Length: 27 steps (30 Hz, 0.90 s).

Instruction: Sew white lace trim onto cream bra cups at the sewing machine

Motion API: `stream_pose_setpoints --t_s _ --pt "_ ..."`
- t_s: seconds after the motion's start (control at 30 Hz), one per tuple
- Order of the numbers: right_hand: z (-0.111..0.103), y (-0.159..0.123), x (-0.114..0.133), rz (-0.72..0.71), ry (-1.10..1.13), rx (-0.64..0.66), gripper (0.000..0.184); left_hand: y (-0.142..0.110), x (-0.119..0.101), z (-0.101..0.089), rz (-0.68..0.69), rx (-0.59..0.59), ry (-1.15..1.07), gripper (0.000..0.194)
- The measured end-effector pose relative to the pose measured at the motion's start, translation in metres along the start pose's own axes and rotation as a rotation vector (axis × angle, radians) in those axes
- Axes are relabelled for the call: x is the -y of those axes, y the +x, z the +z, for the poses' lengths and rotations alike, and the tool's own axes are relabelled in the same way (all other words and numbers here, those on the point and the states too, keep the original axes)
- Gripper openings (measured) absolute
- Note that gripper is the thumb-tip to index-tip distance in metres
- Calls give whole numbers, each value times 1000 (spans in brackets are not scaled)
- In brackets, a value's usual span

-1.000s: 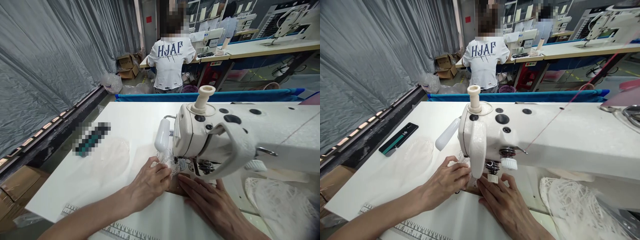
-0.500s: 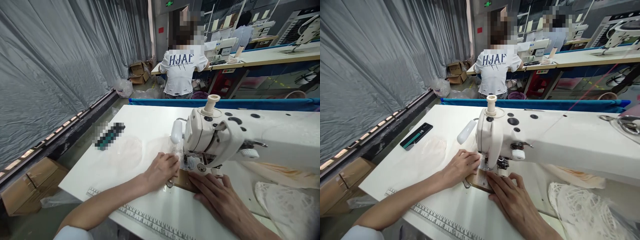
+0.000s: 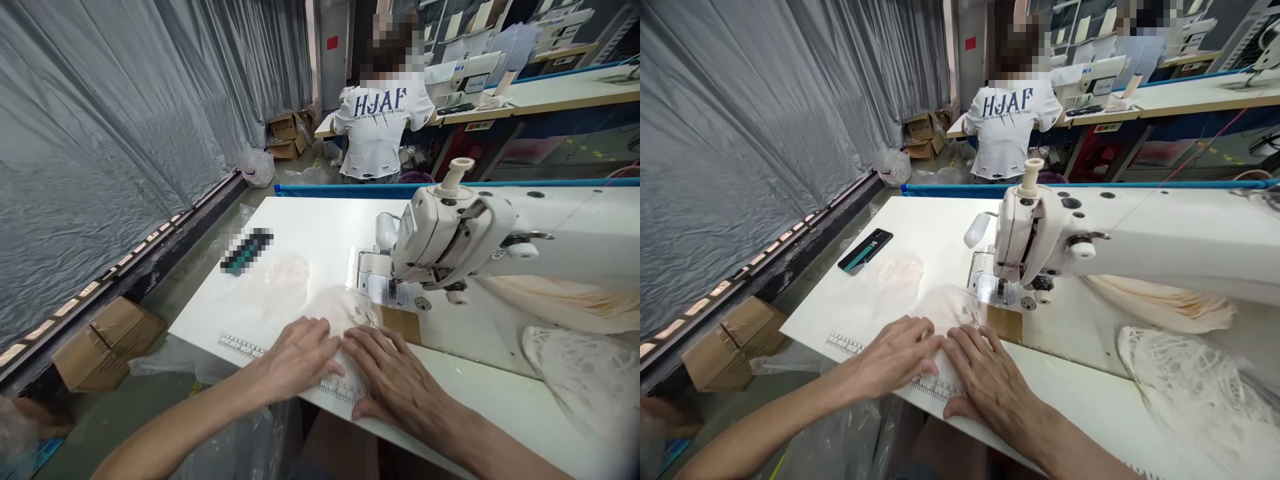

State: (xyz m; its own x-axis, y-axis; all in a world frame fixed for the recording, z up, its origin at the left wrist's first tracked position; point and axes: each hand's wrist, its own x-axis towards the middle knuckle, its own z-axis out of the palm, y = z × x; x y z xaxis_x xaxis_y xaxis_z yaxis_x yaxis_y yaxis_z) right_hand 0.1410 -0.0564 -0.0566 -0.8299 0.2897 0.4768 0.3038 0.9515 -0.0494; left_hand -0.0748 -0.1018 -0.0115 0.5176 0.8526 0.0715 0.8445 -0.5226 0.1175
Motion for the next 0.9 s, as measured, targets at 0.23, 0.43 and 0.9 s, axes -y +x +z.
stream_pose_setpoints --t_s 0.23,0.43,0.9 --pt "-8 -25 32 17 18 125 90 -39 -25 12 177 -22 -90 73" --pt "1 -36 69 146 -8 -24 34 -49 -50 49 178 -285 7 21" --pt "-79 -48 62 990 1625 307 30 -32 -89 11 -483 279 -1519 25"
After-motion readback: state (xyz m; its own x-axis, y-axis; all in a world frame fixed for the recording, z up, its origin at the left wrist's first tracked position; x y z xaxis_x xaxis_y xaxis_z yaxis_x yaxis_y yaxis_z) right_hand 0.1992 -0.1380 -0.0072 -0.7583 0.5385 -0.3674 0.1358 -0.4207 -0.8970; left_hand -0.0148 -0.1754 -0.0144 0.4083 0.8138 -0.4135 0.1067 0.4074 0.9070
